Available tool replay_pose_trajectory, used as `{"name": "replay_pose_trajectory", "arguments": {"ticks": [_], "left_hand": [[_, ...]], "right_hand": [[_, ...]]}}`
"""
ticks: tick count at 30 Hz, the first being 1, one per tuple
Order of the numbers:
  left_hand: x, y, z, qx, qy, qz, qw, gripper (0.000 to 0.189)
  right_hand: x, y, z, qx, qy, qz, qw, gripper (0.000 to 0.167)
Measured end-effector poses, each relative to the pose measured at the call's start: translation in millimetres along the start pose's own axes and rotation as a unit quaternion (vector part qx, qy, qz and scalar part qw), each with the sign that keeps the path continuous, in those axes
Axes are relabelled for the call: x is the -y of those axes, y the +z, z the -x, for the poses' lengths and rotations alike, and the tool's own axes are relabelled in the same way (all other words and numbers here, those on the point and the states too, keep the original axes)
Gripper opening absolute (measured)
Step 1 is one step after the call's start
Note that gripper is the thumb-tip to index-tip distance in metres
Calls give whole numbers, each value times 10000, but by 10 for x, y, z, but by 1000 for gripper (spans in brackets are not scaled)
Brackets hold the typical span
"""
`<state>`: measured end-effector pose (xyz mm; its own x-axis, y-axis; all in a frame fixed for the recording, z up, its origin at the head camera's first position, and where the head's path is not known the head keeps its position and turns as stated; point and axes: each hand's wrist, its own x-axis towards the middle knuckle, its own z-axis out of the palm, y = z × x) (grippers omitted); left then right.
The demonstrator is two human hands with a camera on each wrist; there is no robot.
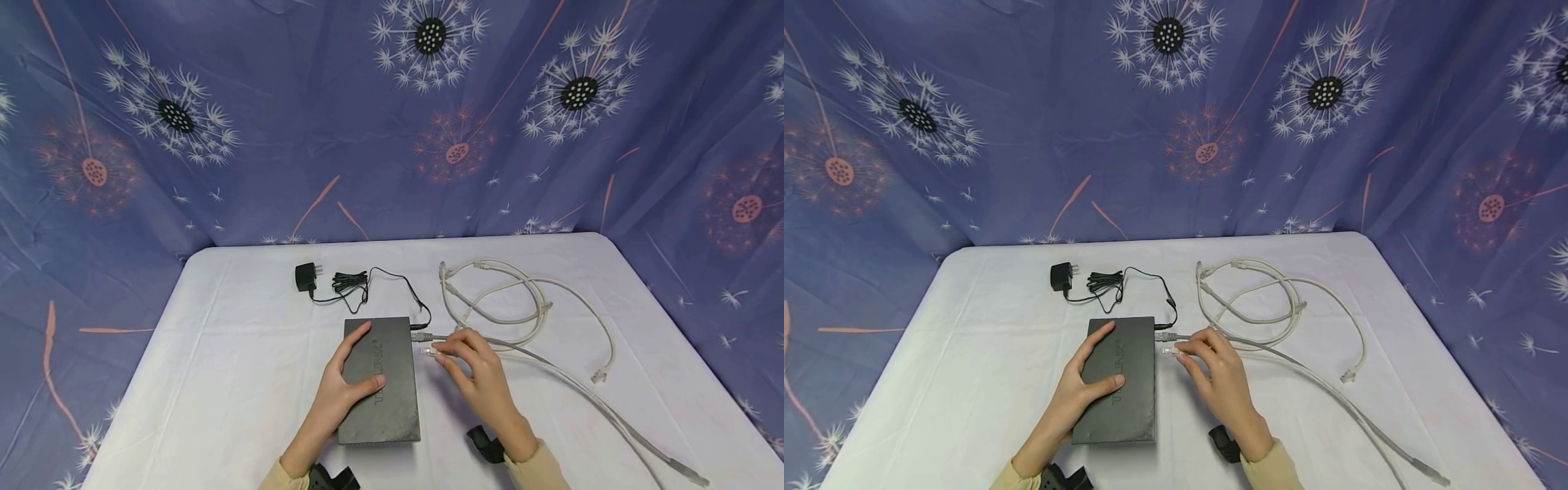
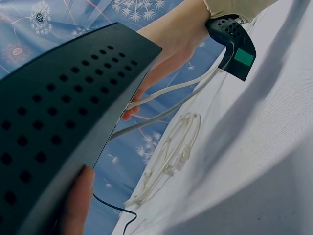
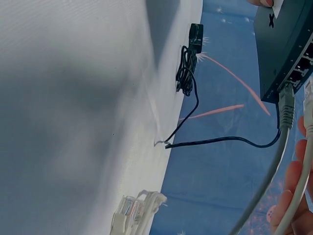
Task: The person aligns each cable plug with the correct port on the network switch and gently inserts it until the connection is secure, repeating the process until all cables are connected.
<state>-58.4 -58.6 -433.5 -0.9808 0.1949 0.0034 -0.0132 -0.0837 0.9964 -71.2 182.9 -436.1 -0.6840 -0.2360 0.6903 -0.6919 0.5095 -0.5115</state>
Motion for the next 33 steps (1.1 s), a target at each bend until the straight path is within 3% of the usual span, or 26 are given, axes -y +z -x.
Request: {"name": "replay_pose_trajectory", "arguments": {"ticks": [9, 33], "left_hand": [[15, 4, -1, 68, -99, 224, 9997, 80], [20, 2, 12, 81, -51, 114, 9999, 79]], "right_hand": [[1, 49, -20, -84, -83, 286, 9995, 13], [34, 75, -72, -229, -402, 993, 9940, 29]]}}
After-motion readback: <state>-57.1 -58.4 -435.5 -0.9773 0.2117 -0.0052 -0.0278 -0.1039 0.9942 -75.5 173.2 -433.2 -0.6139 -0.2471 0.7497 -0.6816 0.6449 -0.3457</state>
